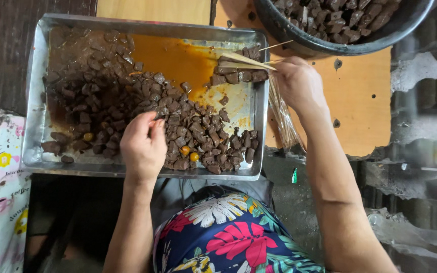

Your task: The person is skewering pieces of meat from a metal tray onto wooden sticks by hand. They pick up a bundle of sticks and thread individual meat pieces onto them, placing the finished skewers into a large container.

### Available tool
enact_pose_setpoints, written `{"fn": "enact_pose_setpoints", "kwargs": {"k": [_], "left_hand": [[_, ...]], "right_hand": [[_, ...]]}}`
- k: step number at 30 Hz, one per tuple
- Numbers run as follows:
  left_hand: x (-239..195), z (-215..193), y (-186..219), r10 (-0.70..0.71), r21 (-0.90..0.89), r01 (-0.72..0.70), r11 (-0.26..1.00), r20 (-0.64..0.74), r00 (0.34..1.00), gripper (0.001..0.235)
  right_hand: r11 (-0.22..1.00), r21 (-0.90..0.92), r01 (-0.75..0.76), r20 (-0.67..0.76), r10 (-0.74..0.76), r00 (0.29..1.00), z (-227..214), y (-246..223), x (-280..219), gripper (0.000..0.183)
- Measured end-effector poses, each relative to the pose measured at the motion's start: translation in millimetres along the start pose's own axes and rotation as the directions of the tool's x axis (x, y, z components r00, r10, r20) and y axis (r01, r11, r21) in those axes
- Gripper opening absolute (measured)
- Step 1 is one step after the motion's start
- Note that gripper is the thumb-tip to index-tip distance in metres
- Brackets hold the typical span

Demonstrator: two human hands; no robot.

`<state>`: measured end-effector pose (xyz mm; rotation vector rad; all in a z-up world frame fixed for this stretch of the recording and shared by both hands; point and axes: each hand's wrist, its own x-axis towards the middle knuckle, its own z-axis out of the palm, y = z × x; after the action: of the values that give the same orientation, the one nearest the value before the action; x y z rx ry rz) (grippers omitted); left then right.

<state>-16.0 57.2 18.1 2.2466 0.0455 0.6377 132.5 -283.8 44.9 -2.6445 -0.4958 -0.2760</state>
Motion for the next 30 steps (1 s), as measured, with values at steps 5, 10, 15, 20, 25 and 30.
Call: {"fn": "enact_pose_setpoints", "kwargs": {"k": [5, 10, 15, 20, 25, 30], "left_hand": [[27.0, 6.3, 3.1, 0.068, 0.105, -0.087, 0.991, 0.179, 0.981, 0.022], [59.6, 10.7, 6.1, -0.077, 0.181, -0.005, 0.984, 0.444, 0.893, 0.025], [68.1, 18.6, 12.4, -0.013, 0.199, -0.089, 0.976, 0.461, 0.887, 0.022], [89.8, 49.1, -11.3, -0.2, 0.404, -0.076, 0.911, 0.597, 0.777, 0.016], [102.9, 79.4, -30.7, -0.178, 0.475, -0.16, 0.865, 0.59, 0.787, 0.025], [100.8, 51.4, -37.1, -0.242, 0.253, 0.12, 0.96, 0.536, 0.808, 0.022]], "right_hand": [[0.999, -0.037, 0.021, -0.218, -0.029, 0.976, -29.0, -21.9, -48.6, 0.011], [0.897, 0.393, -0.203, -0.184, 0.293, 0.938, -30.9, -28.0, -106.4, 0.011], [0.696, 0.6, -0.394, 0.019, 0.481, 0.877, -5.8, -26.9, -146.3, 0.015], [0.306, 0.726, -0.616, 0.363, 0.59, 0.721, 9.4, -38.0, -154.7, 0.021], [0.257, 0.736, -0.626, 0.435, 0.53, 0.728, 19.6, -62.0, -148.3, 0.022], [0.169, 0.767, -0.619, 0.487, 0.475, 0.733, 36.3, -89.6, -153.8, 0.015]]}}
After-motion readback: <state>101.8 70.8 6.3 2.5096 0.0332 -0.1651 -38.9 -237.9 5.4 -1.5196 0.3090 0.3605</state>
